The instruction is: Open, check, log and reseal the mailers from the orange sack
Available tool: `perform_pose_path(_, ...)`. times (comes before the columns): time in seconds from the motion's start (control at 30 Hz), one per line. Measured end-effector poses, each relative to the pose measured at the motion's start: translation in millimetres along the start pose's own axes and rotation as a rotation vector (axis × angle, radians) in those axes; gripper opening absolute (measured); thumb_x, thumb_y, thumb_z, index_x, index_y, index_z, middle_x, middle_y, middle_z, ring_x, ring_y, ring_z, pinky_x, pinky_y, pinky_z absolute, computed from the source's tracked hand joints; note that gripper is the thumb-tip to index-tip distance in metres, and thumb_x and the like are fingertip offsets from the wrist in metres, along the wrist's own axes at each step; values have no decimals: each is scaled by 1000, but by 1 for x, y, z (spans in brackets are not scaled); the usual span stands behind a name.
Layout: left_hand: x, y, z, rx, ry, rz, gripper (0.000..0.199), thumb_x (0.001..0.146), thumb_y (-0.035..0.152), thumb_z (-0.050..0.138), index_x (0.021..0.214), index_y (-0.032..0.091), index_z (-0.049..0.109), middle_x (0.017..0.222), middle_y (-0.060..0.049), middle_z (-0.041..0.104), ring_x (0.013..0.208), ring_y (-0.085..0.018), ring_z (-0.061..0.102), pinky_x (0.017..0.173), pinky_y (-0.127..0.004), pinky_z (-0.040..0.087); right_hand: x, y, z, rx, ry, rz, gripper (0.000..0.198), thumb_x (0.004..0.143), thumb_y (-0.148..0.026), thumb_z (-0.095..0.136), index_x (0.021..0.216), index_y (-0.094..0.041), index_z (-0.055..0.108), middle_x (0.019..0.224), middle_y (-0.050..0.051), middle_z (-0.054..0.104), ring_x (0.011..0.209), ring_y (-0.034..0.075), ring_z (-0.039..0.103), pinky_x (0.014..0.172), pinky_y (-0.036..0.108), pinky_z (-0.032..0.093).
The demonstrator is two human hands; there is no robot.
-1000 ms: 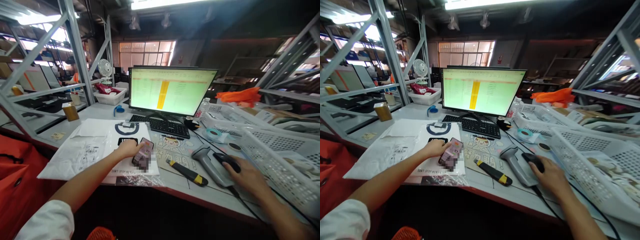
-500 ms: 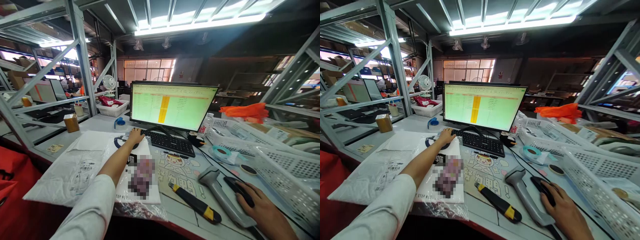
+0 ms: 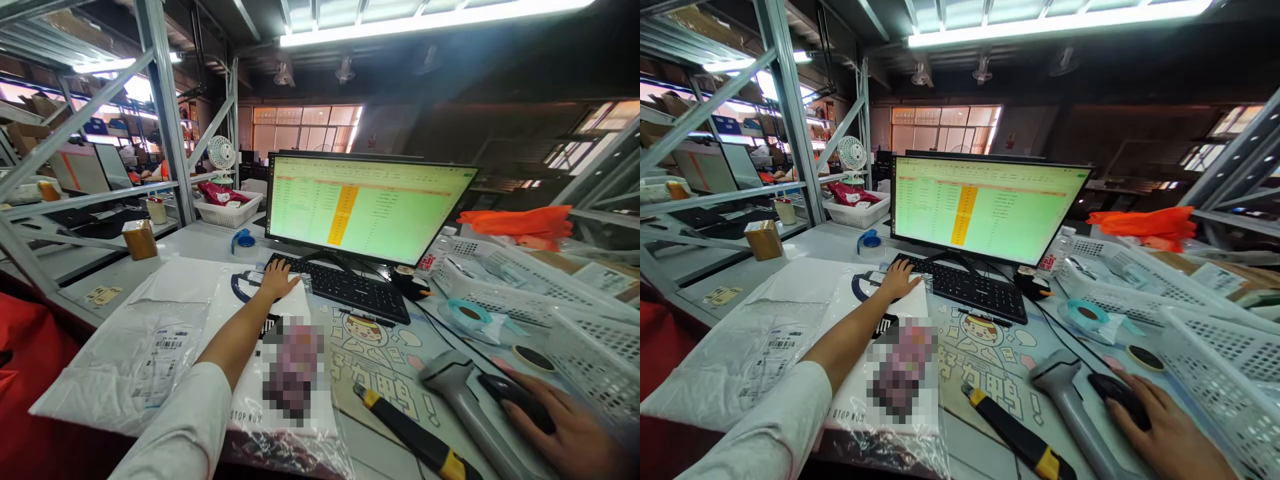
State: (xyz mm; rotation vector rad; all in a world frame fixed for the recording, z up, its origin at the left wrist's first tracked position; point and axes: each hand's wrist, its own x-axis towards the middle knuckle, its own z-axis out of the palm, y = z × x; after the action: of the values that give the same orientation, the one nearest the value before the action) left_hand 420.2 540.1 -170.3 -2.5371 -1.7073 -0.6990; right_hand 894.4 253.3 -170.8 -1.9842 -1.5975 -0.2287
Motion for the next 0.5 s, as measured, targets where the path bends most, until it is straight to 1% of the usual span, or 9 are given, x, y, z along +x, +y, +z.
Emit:
perform_pose_path(0.07,0,0,1,3,-6,7,72,103,61,34,155,13,46,168,-15,34,157,-37,24,129,-50,21,4,0,3,-1,-70,20,45,77,-61,59,114,-36,62,130,19,66,115,43,69,100,59,54)
perform_pose_path(0.13,0,0,1,6,-15,13,72,103,62,33,154,13,47,167,-15,35,156,-37,25,129,-51,21,5,4,11,-7,-75,15,44,79,-60,58,115,-35,62,135,20,63,120,42,67,103,56,53)
perform_pose_path(0.2,-2,0,1,12,-24,16,71,104,62,32,155,14,47,167,-14,36,156,-37,26,129,-52,21,2,15,23,-37,-32,-7,45,80,-62,56,114,-33,62,135,19,63,121,41,66,103,54,54)
perform_pose_path(0.33,-11,3,1,25,-41,19,69,104,62,32,156,18,46,169,-12,33,157,-36,25,129,-54,22,-6,43,43,-105,109,-21,63,81,-69,44,122,-25,62,129,17,64,116,43,67,99,59,56)
perform_pose_path(0.43,-23,6,0,34,-67,32,70,104,63,30,157,20,44,171,-11,30,158,-36,21,129,-56,21,-11,51,48,-151,128,-24,67,85,-69,39,130,-24,60,133,15,63,116,41,66,99,57,56)
perform_pose_path(0.5,-29,8,-2,41,-72,41,71,103,64,29,158,21,43,171,-10,29,159,-36,20,129,-56,21,-12,50,49,-163,131,-41,67,87,-69,37,131,-24,59,133,15,63,116,40,66,100,56,55)
